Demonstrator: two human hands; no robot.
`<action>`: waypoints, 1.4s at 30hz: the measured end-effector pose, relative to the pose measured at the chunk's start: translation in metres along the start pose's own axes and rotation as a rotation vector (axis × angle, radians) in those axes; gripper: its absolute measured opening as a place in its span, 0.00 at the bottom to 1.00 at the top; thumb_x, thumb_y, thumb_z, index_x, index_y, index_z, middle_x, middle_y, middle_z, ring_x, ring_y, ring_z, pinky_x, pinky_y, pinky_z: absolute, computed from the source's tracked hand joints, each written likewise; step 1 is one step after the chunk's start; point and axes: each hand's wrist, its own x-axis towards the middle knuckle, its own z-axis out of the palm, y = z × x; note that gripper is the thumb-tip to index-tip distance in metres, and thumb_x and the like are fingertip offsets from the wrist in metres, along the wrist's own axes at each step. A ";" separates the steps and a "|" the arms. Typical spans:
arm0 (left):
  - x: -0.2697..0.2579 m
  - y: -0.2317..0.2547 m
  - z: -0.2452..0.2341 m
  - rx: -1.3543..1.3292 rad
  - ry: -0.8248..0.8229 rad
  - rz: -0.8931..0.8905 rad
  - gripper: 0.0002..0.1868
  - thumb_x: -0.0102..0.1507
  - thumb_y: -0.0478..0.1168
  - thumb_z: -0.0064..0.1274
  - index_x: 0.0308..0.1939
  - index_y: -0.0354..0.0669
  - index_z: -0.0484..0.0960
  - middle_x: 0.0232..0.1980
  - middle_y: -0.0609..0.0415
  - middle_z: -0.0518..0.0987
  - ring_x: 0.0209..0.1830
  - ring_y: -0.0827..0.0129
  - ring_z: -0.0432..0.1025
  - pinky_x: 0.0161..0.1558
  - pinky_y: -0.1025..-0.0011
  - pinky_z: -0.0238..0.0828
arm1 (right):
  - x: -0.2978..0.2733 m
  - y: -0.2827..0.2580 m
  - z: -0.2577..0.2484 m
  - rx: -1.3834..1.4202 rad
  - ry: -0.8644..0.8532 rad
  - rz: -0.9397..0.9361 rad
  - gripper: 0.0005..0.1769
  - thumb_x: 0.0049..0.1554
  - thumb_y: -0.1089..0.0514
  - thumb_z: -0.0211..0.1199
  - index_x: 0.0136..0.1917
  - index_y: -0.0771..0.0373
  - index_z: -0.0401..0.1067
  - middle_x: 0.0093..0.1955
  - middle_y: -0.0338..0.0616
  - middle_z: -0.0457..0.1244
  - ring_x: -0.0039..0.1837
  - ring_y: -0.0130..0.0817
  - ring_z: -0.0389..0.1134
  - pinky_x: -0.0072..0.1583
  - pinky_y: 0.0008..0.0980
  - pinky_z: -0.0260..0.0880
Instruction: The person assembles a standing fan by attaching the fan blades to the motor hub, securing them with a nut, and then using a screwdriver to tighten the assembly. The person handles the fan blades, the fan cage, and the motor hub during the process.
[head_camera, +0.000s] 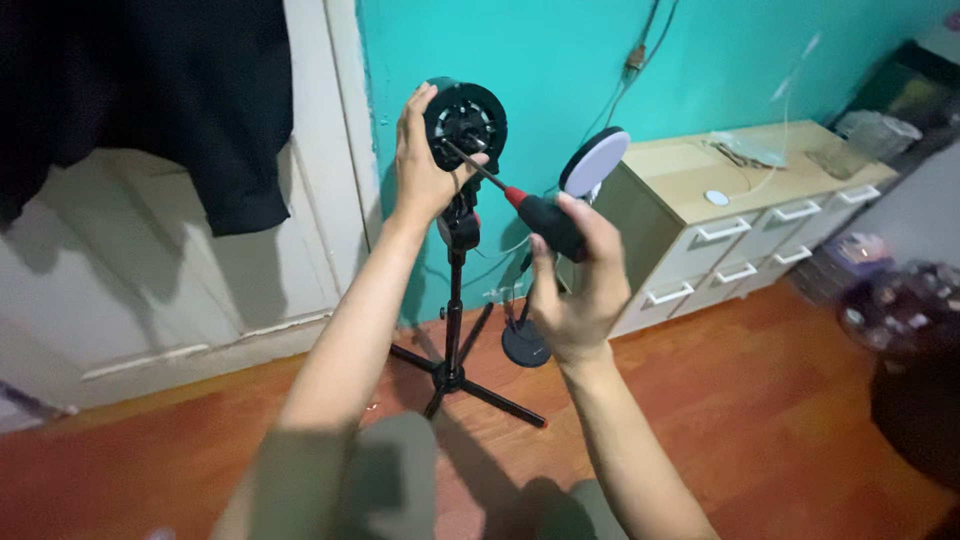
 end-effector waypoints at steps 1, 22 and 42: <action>0.000 0.001 0.000 0.012 -0.010 -0.016 0.52 0.49 0.49 0.75 0.69 0.41 0.60 0.72 0.42 0.63 0.73 0.45 0.59 0.72 0.55 0.59 | -0.002 0.005 0.001 -0.021 0.004 -0.045 0.26 0.58 0.70 0.65 0.67 0.65 0.62 0.64 0.54 0.61 0.63 0.44 0.67 0.64 0.37 0.70; 0.005 0.001 -0.023 0.106 -0.213 -0.021 0.45 0.57 0.34 0.62 0.73 0.42 0.52 0.75 0.40 0.57 0.76 0.44 0.53 0.73 0.57 0.55 | -0.006 -0.006 0.030 0.104 0.186 0.004 0.30 0.64 0.67 0.57 0.76 0.64 0.50 0.66 0.55 0.59 0.67 0.43 0.65 0.66 0.35 0.67; 0.004 -0.022 -0.031 0.049 -0.159 -0.029 0.45 0.55 0.32 0.63 0.72 0.45 0.55 0.75 0.44 0.58 0.76 0.47 0.52 0.74 0.57 0.54 | -0.022 -0.015 0.057 0.290 0.244 0.122 0.28 0.65 0.61 0.58 0.76 0.59 0.53 0.69 0.47 0.57 0.73 0.35 0.62 0.73 0.32 0.63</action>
